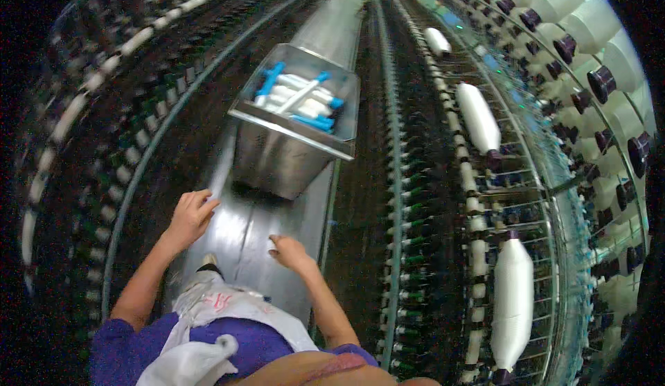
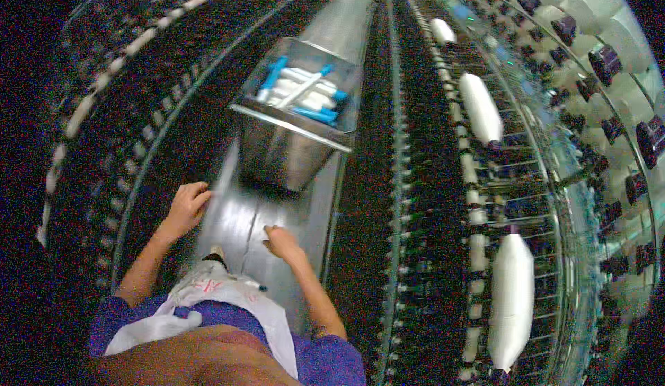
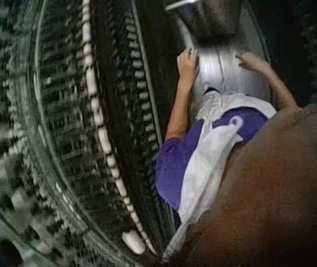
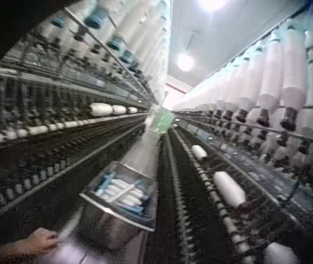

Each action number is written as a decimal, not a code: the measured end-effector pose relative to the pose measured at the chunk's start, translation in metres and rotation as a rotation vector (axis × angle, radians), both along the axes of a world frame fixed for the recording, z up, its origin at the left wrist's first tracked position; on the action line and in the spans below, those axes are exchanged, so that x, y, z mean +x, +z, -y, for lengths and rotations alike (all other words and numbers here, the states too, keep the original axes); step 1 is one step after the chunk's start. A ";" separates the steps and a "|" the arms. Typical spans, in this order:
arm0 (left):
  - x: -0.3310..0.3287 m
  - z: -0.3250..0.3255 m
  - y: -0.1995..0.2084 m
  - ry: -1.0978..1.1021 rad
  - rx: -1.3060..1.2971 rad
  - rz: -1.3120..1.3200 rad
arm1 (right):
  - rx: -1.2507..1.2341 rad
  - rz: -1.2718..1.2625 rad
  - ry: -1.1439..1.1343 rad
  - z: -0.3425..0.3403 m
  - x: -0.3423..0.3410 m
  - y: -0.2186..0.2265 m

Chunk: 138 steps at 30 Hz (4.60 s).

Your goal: The person loads white thread spools onto a circular textile machine, threads the thread through guides and tensioners, and winds it onto green bobbins. They repeat this process for multiple stations and then move a metal tray of spools to a storage area.

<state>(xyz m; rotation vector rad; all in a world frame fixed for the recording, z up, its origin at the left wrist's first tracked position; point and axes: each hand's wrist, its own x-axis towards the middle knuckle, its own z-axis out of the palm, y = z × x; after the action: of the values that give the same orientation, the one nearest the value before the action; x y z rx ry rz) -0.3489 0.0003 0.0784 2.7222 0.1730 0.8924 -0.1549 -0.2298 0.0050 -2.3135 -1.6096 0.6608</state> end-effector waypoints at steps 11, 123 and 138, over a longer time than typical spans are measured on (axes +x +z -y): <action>0.357 -0.190 -0.111 -0.113 0.019 -0.333 | 0.192 0.669 -0.401 -0.145 0.313 -0.052; 1.155 0.202 0.124 -1.001 -0.451 -0.236 | -0.620 1.004 -1.082 0.095 1.044 0.326; 1.153 0.246 0.122 -0.880 -0.499 -0.312 | -0.497 0.983 -1.072 0.129 1.052 0.311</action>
<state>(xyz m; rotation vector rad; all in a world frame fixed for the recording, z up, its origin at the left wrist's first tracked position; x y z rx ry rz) 0.8040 -0.2461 0.2007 2.0913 -0.6139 0.1357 0.8973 -0.3588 0.3158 -3.5658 -0.0584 -0.4621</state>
